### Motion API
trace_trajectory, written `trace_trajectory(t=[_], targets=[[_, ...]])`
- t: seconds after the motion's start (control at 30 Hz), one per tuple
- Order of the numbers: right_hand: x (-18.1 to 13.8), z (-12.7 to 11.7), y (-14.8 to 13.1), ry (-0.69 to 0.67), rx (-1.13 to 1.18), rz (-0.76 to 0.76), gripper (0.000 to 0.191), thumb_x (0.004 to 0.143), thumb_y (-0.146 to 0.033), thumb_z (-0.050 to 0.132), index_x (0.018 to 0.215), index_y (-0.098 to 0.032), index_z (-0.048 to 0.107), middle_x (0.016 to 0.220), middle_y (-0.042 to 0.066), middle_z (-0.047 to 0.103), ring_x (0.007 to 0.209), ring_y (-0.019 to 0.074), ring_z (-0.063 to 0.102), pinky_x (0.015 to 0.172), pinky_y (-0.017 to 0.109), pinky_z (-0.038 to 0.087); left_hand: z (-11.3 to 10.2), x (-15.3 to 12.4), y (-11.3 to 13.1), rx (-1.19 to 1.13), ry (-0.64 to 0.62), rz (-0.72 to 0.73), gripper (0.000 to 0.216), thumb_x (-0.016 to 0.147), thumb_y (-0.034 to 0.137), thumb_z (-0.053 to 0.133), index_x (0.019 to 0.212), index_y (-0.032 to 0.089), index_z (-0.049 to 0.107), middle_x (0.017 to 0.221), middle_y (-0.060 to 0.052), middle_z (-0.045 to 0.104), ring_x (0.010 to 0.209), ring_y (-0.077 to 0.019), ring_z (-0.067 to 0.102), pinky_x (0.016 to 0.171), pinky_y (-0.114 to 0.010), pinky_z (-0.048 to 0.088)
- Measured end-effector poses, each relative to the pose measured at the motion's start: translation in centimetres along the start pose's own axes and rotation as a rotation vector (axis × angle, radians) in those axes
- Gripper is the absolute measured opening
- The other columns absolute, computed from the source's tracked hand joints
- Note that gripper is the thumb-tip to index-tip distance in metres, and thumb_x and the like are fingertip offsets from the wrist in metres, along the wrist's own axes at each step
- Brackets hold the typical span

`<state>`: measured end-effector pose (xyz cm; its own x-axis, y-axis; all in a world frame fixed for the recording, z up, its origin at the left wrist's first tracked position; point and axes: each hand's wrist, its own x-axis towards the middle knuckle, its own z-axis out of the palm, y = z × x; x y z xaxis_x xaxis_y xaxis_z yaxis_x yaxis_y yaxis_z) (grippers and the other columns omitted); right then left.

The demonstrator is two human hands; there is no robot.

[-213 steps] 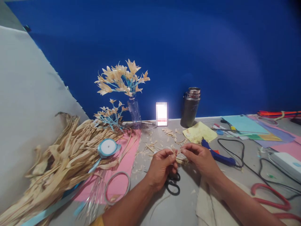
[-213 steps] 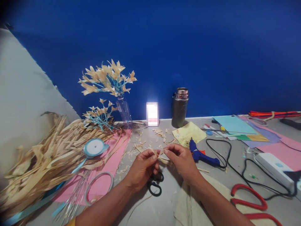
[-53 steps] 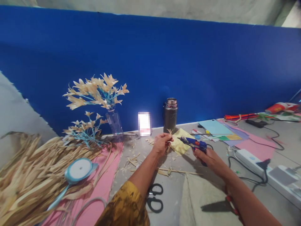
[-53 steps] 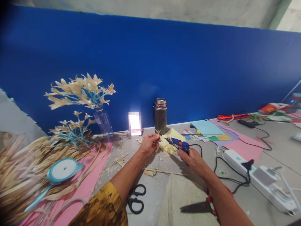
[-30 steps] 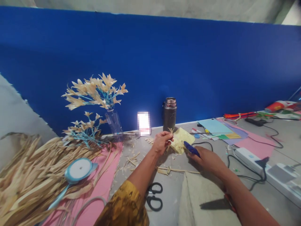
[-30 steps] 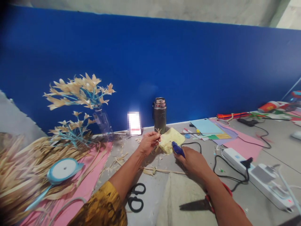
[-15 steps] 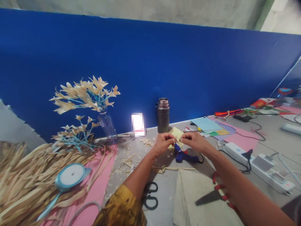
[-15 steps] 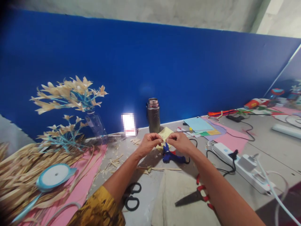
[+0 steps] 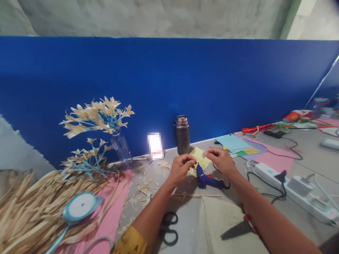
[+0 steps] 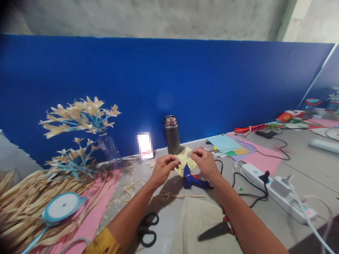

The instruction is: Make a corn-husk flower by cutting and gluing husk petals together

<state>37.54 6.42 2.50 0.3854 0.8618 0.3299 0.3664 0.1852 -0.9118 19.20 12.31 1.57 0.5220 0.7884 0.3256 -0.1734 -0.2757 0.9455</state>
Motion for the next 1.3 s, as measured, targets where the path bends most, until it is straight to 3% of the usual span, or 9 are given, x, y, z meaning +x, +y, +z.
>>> trace_trajectory(t=[0.1, 0.27, 0.53, 0.7, 0.83, 1.0, 1.2, 1.3], targets=[[-1.3, 1.2, 0.3, 0.108, 0.168, 0.027, 0.036, 0.077, -0.054, 0.069, 0.077, -0.018, 0.072, 0.066, 0.000, 0.061, 0.059, 0.0143, 0.048, 0.057, 0.028, 0.038, -0.2, -2.5, 1.1, 0.016, 0.059, -0.015, 0.014, 0.076, 0.030, 0.074, 0.070, 0.018, 0.075, 0.062, -0.004, 0.068, 0.057, -0.0139, 0.058, 0.058, -0.026, 0.043], [-4.3, 4.1, 0.1, 0.038, 0.401, 0.073, 0.038, 0.077, -0.057, 0.073, 0.078, -0.018, 0.071, 0.062, -0.002, 0.053, 0.055, 0.0129, 0.045, 0.051, 0.026, 0.038, -0.3, -5.7, 1.6, 0.000, 0.138, -0.094, 0.007, 0.071, 0.026, 0.077, 0.068, 0.019, 0.077, 0.058, -0.004, 0.068, 0.053, -0.0148, 0.059, 0.055, -0.026, 0.044], [-5.7, 4.2, -1.2, -0.028, 0.594, 0.042, 0.030, 0.073, -0.047, 0.083, 0.073, -0.020, 0.072, 0.069, -0.001, 0.056, 0.060, 0.0119, 0.045, 0.052, 0.024, 0.039, -0.8, -5.9, 2.3, -0.025, 0.110, -0.091, 0.008, 0.067, 0.024, 0.081, 0.070, 0.017, 0.078, 0.064, -0.006, 0.070, 0.057, -0.0160, 0.061, 0.058, -0.028, 0.048], [-5.6, 3.6, -1.7, 0.000, 0.714, 0.059, 0.028, 0.069, -0.045, 0.087, 0.071, -0.020, 0.073, 0.063, -0.002, 0.052, 0.056, 0.0107, 0.042, 0.050, 0.024, 0.037, -1.1, -6.2, 3.4, 0.094, 0.024, 0.016, 0.007, 0.077, 0.023, 0.073, 0.076, 0.017, 0.076, 0.074, -0.005, 0.068, 0.068, -0.0153, 0.060, 0.065, -0.026, 0.048], [-5.6, 3.3, -1.5, -0.068, 0.697, -0.053, 0.019, 0.078, -0.038, 0.083, 0.076, -0.021, 0.075, 0.073, 0.000, 0.058, 0.059, 0.0105, 0.047, 0.053, 0.024, 0.039, -1.1, -6.4, 4.2, 0.226, -0.035, 0.132, 0.012, 0.086, 0.022, 0.067, 0.077, 0.017, 0.073, 0.076, -0.004, 0.066, 0.073, -0.0145, 0.058, 0.071, -0.026, 0.046], [-6.1, 3.2, -1.6, -0.100, 0.577, -0.214, 0.013, 0.086, -0.031, 0.076, 0.077, -0.022, 0.075, 0.079, 0.001, 0.061, 0.069, 0.0132, 0.053, 0.060, 0.025, 0.041, -0.9, -6.4, 4.3, 0.217, 0.044, 0.202, 0.012, 0.086, 0.022, 0.067, 0.078, 0.017, 0.073, 0.077, -0.003, 0.068, 0.074, -0.0143, 0.059, 0.072, -0.026, 0.045], [-6.5, 3.4, -2.2, -0.037, 0.544, -0.203, 0.013, 0.087, -0.031, 0.074, 0.078, -0.023, 0.074, 0.077, 0.000, 0.061, 0.069, 0.0136, 0.052, 0.057, 0.025, 0.040, -0.8, -6.6, 4.2, 0.107, 0.110, 0.066, 0.008, 0.082, 0.019, 0.067, 0.077, 0.016, 0.073, 0.069, -0.002, 0.068, 0.061, -0.0124, 0.057, 0.060, -0.023, 0.045], [-6.5, 3.5, -2.4, -0.059, 0.519, -0.203, 0.015, 0.087, -0.032, 0.074, 0.076, -0.022, 0.074, 0.075, 0.000, 0.060, 0.068, 0.0140, 0.052, 0.058, 0.026, 0.040, -0.7, -6.7, 4.1, 0.171, 0.103, 0.135, 0.008, 0.081, 0.016, 0.067, 0.078, 0.017, 0.074, 0.072, -0.002, 0.069, 0.062, -0.0121, 0.058, 0.061, -0.023, 0.046]])
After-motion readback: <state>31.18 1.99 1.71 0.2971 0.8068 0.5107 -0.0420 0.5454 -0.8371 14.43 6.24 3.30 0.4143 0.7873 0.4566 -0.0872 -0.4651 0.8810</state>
